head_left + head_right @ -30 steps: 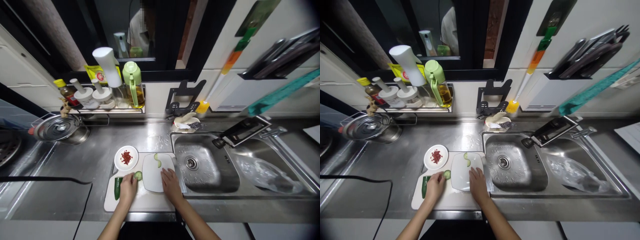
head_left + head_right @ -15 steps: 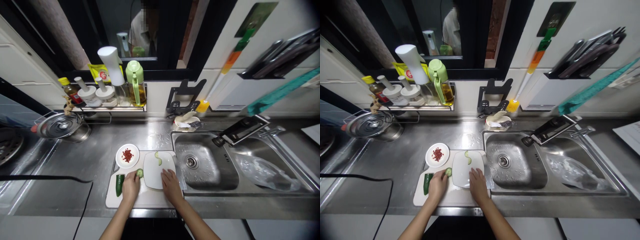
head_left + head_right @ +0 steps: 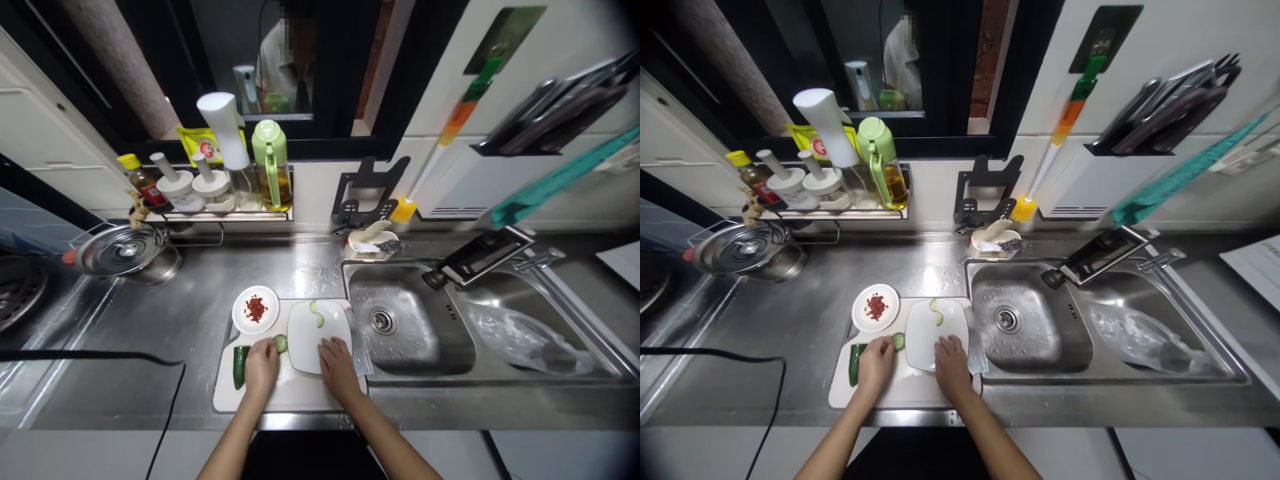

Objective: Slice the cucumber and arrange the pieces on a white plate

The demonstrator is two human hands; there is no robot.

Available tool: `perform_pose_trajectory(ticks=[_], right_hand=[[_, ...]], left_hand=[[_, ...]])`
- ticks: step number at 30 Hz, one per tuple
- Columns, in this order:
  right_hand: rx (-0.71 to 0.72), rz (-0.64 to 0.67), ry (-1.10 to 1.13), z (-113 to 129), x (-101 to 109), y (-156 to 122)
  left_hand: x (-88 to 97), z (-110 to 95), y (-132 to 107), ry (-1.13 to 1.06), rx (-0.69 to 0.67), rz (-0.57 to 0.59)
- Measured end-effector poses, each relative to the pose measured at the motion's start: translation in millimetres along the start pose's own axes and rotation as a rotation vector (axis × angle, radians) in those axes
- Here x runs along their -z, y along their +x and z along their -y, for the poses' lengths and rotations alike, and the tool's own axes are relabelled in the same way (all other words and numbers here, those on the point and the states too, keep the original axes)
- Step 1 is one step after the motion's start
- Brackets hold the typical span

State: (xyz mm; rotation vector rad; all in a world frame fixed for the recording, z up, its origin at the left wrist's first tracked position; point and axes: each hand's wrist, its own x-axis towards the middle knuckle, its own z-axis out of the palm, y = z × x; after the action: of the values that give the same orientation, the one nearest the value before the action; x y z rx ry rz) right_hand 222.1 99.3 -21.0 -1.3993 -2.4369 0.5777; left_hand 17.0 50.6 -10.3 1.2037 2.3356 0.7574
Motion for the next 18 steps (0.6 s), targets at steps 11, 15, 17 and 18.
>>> perform_pose_trajectory(ticks=[11, 15, 17, 18], right_hand=[[0.073, -0.026, 0.359, 25.5, 3.2, 37.9], [-0.058, 0.085, 0.461, 33.1, 12.3, 51.0], [-0.118, 0.129, 0.510, 32.4, 16.6, 53.8], [-0.133, 0.144, 0.526, 31.3, 18.6, 54.3]], left_hand=[[14.9, -14.7, 2.7, -0.322, 0.035, 0.177], [16.6, -29.0, 2.8, -0.429, -0.002, 0.248], [15.3, -33.5, 3.7, -0.478, 0.022, 0.282], [14.1, -34.8, 4.4, -0.503, 0.041, 0.295]])
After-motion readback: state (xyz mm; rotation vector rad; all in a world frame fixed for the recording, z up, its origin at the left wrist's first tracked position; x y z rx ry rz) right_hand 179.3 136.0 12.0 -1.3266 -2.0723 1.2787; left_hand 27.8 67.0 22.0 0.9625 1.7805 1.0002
